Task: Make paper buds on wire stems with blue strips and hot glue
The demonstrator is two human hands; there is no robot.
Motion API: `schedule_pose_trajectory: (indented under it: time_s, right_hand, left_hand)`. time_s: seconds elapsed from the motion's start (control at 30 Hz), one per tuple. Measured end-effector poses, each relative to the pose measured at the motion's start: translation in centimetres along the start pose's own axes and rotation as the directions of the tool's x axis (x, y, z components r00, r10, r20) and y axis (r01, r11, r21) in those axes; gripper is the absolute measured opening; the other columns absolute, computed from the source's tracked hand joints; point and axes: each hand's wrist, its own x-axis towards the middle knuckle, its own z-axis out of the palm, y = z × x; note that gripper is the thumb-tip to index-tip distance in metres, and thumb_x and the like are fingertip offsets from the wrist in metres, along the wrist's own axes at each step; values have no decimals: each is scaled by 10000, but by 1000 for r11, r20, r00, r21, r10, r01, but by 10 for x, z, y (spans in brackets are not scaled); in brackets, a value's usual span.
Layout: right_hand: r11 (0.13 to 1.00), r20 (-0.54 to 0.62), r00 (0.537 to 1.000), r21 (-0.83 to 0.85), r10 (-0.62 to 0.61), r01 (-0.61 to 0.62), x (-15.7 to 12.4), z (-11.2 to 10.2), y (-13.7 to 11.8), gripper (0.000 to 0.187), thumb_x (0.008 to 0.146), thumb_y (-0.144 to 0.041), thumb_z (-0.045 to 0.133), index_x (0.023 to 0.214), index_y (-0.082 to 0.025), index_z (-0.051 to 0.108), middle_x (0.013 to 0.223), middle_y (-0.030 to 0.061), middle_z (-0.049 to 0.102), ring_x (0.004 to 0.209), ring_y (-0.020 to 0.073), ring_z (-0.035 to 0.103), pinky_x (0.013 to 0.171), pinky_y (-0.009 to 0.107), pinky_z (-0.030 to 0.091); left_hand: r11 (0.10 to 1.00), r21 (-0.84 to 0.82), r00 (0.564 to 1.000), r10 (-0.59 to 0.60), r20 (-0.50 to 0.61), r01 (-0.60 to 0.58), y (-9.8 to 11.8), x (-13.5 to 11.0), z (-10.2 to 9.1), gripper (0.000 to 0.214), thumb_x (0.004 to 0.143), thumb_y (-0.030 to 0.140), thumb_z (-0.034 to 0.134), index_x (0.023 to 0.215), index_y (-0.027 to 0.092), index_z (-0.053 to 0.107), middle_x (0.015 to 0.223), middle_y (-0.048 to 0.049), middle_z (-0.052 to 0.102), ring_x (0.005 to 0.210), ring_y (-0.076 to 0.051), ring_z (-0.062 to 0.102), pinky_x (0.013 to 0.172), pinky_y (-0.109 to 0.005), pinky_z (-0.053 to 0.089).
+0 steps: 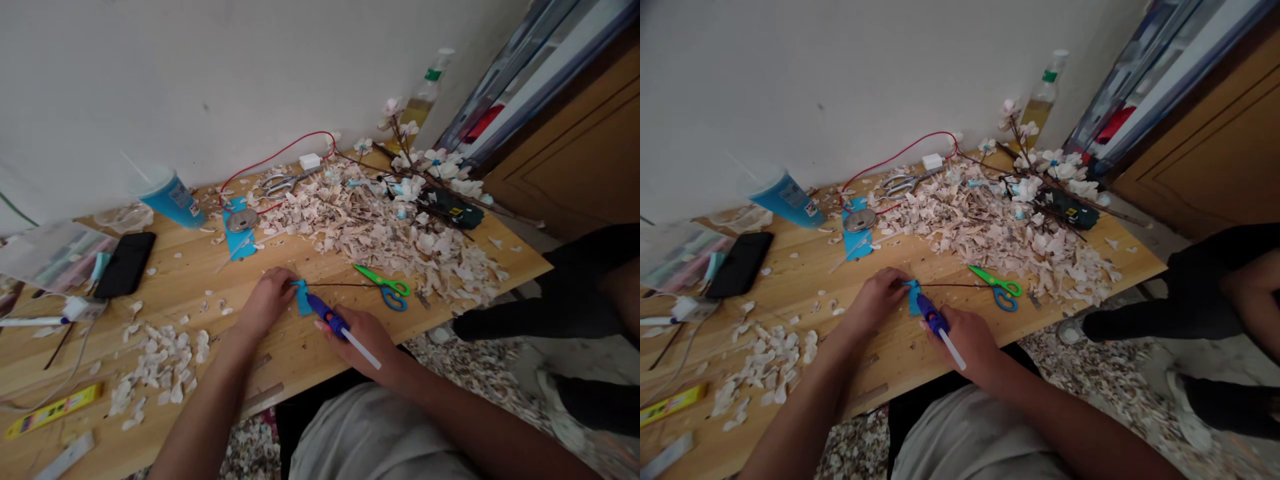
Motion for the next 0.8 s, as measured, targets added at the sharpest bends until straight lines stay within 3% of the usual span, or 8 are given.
schedule_pose_trajectory:
  time_s: [0.27,0.47,0.67,0.8]
  right_hand:
    - [988,-54,997,148,51,-42,2,4,3,302,964,-452,507,911,-212,683,783,58,748,708,225,705,595,279,410]
    - [980,-82,996,198,43,-26,2,5,6,277,948,-439,528,877,-219,681,765,52,741,692,217,695,594,272,408]
    - [959,-69,997,285,18,2,1,3,7,258,938,-428,530,851,-224,661,736,33,718,663,190,668,604,260,419]
    - [955,-75,997,296,12,11,1,4,8,271,935,-438,532,839,-216,653,728,38,708,656,191,657,602,266,412]
  left_hand:
    - [996,-58,998,-63,-1,63,-1,-1,4,109,861,178,637,967,190,658,851,-30,670,771,-164,612,740,-290,490]
    - [996,-85,1000,3,-7,-3,5,1,0,175,900,183,577,1044,189,675,1008,-63,689,931,-186,632,860,-317,496]
    - [968,-222,991,-103,87,120,11,-1,-2,200,924,253,533,1074,197,653,902,-21,696,797,-161,625,762,-282,481]
    - [957,-239,985,-145,89,163,10,0,0,241,917,300,537,1092,192,663,835,-12,670,741,-156,592,707,-273,450]
